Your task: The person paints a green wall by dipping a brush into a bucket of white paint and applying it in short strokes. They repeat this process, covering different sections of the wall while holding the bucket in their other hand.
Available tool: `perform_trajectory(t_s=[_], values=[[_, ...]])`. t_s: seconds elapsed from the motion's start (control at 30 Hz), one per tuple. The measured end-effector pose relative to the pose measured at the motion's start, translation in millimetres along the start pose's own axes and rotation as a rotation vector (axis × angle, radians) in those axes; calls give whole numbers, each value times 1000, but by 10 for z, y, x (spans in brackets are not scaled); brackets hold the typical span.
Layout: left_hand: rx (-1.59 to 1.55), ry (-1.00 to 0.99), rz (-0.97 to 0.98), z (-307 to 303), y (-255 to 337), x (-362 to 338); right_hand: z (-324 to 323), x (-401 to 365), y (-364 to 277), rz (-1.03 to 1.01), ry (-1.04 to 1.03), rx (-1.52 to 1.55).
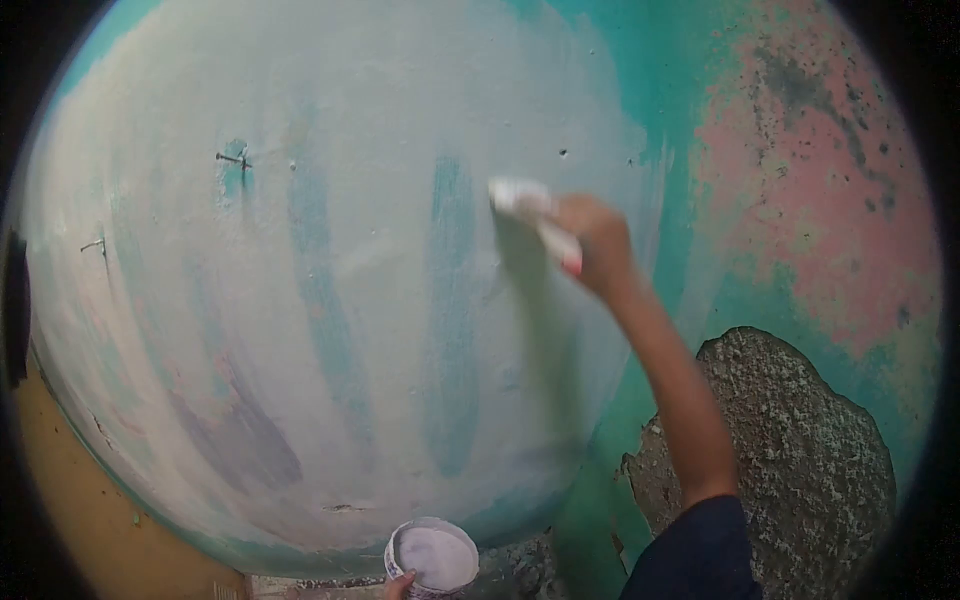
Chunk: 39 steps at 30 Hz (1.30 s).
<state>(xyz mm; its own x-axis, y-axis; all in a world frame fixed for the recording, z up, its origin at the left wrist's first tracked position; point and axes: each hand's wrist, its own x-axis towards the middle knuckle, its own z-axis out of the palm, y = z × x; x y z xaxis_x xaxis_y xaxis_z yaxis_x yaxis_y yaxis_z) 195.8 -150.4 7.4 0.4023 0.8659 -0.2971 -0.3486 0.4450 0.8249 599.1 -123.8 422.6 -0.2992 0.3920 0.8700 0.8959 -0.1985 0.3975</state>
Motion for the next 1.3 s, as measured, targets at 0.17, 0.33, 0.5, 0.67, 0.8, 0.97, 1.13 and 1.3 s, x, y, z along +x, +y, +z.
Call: perform_trajectory(t_s=[0.17,0.33,0.5,0.67,0.8,0.97,1.13,1.3], values=[[-381,-7,-518,-27,228,-48,124,-899,-557,19,-131,251],[-315,90,-294,171,445,-118,-43,-533,-333,73,-356,183],[539,-18,141,101,443,-250,-60,188,-58,218,-11,335],[206,34,-55,15,406,-295,191,-374,-345,59,2,83],[-263,258,-366,141,656,-311,339,-1260,-1044,29,-55,349],[82,129,-106,-123,529,-291,364,-1267,-964,89,-299,329],[-262,115,-139,-71,565,-221,111,106,-582,-34,162,196],[-311,38,-105,-280,472,-76,331,77,-893,-75,236,84]])
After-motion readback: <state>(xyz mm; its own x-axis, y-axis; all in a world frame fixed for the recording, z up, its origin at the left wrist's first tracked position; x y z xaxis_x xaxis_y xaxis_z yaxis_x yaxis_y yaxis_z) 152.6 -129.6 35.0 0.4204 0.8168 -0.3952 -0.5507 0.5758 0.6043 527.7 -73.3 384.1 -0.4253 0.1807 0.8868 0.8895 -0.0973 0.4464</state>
